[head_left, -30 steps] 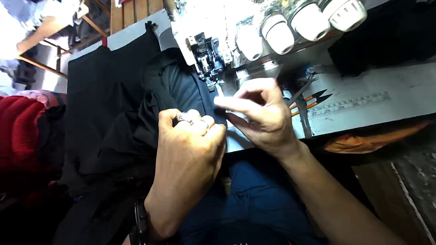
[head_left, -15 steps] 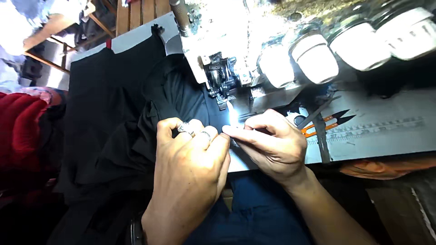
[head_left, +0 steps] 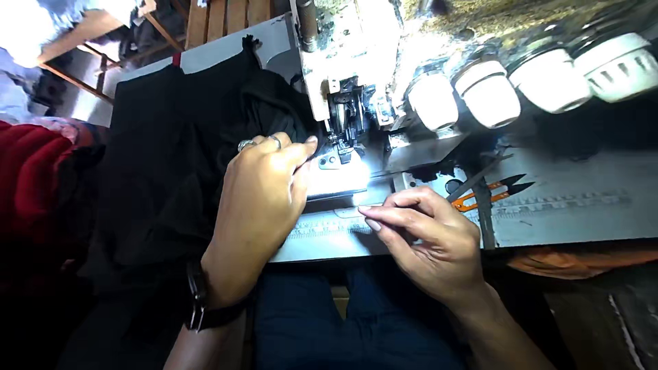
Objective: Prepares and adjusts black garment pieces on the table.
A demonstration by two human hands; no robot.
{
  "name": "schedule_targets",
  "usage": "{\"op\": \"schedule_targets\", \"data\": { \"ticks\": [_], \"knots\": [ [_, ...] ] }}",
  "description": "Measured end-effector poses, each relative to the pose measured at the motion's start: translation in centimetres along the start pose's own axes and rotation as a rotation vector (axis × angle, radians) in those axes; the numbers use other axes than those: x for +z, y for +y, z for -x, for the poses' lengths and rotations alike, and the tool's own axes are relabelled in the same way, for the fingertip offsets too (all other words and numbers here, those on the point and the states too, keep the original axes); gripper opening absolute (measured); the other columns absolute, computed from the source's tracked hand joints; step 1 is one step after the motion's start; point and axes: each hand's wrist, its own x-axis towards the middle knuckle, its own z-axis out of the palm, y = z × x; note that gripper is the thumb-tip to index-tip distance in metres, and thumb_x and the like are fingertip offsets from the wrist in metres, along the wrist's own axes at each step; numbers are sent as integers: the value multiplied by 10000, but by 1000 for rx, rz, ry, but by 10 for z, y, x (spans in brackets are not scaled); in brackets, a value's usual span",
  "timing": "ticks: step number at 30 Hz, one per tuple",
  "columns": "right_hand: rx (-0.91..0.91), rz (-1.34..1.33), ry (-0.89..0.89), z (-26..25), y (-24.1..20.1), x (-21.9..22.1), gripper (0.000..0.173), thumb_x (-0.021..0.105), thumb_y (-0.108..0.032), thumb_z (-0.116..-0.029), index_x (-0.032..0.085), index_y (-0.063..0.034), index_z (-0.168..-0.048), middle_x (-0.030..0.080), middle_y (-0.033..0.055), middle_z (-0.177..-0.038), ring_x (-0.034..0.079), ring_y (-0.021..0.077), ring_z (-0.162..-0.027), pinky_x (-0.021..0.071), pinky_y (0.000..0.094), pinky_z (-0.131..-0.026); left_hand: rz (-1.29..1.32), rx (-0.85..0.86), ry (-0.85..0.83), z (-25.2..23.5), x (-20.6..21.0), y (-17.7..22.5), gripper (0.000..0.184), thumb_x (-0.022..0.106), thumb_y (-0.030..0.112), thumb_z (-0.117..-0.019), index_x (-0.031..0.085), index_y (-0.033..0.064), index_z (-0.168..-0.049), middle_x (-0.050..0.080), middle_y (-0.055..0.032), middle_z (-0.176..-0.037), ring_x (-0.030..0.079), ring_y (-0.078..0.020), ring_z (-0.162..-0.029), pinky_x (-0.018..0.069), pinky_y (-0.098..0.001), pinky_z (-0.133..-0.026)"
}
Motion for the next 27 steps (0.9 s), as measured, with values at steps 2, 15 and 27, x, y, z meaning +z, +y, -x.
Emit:
{"op": "schedule_targets", "data": {
  "ticks": [2,15,27],
  "knots": [
    [40,-23,-35,7,0,-4,135,704,-146,-960,812,-124,-1038,708,2,-967,636,-8,-861,533,135,-746,37,-3,27,18,-1,4,304,587,198,-991,765,147,-1232,646,-7,-862,587,-132,-779,469,-303,-679],
    [574,-285,49,-16,-17,-3,94,731,-174,-936,760,-108,-996,735,-46,-785,679,12,-678,569,155,-612,299,123,-61,59,23,65,280,587,329,-1028,765,227,-1219,723,15,-1037,669,-121,-951,550,-336,-770],
    [505,-308,-299,30,-36,-37,259,611,-213,-1040,747,-107,-846,662,-47,-672,605,9,-601,509,175,-551,390,-111,38,67,-15,-9,169,647,287,-1016,725,139,-991,695,69,-852,612,33,-712,494,-173,-639]
  ]
}}
